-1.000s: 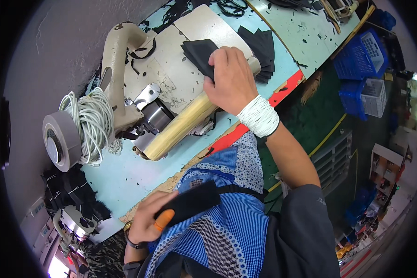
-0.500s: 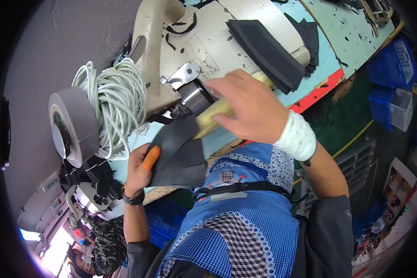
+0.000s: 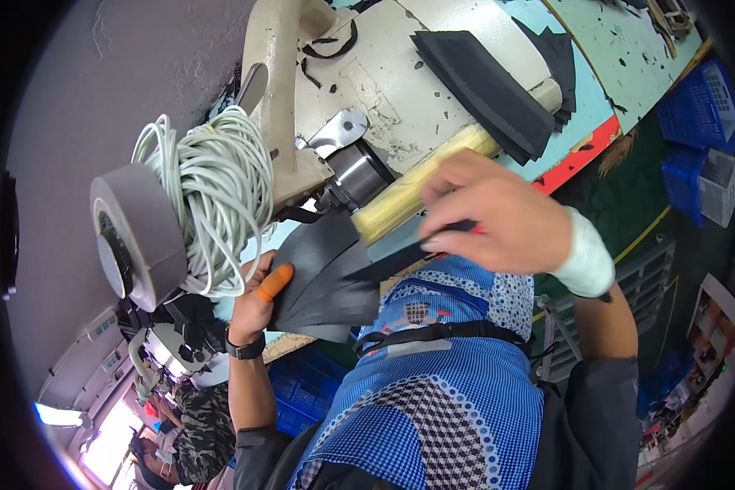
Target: The person feeds black material pieces through a machine, gathers the processed pieces into stacks, ties each bundle with cord, and places them into a container.
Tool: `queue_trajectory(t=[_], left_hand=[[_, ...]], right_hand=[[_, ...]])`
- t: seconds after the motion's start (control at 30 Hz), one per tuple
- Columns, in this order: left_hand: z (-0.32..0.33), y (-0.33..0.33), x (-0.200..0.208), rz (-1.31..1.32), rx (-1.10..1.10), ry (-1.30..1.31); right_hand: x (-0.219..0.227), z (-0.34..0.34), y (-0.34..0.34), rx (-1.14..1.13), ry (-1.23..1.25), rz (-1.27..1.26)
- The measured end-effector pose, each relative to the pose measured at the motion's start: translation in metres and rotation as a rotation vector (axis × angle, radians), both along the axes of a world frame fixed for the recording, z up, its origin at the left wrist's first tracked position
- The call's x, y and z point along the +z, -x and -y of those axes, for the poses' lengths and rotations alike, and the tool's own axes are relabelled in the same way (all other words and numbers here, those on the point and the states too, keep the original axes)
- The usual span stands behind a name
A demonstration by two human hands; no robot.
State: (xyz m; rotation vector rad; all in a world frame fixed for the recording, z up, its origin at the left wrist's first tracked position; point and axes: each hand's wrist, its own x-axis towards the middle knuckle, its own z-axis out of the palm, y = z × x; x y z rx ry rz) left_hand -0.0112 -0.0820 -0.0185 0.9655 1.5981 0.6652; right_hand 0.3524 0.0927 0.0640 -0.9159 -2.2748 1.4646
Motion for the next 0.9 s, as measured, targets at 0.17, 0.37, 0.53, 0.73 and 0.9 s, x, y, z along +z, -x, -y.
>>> queue_trajectory(t=[0.17,0.37,0.53,0.73,0.9], left_hand=[[-0.035,-0.030,-0.014,-0.343,-0.399,-0.127],[-0.023,-0.008,0.032,0.214,-0.033,0.166],[0.006,0.001,0.007,-0.031,0.073,-0.009],[-0.055,-0.047,0.009,-0.335,-0.372,-0.067],[-0.053,-0.050,0.028,-0.187,-0.171,0.000]], right_hand=[[-0.015,0.011,0.045,-0.033,-0.420,0.284],[0.011,0.044,0.000,-0.450,-0.073,0.075],[0.011,0.013,-0.017,-0.126,0.164,0.055],[-0.023,0.014,0.042,-0.137,-0.414,0.081],[0.008,0.035,0.007,-0.392,-0.407,0.187]])
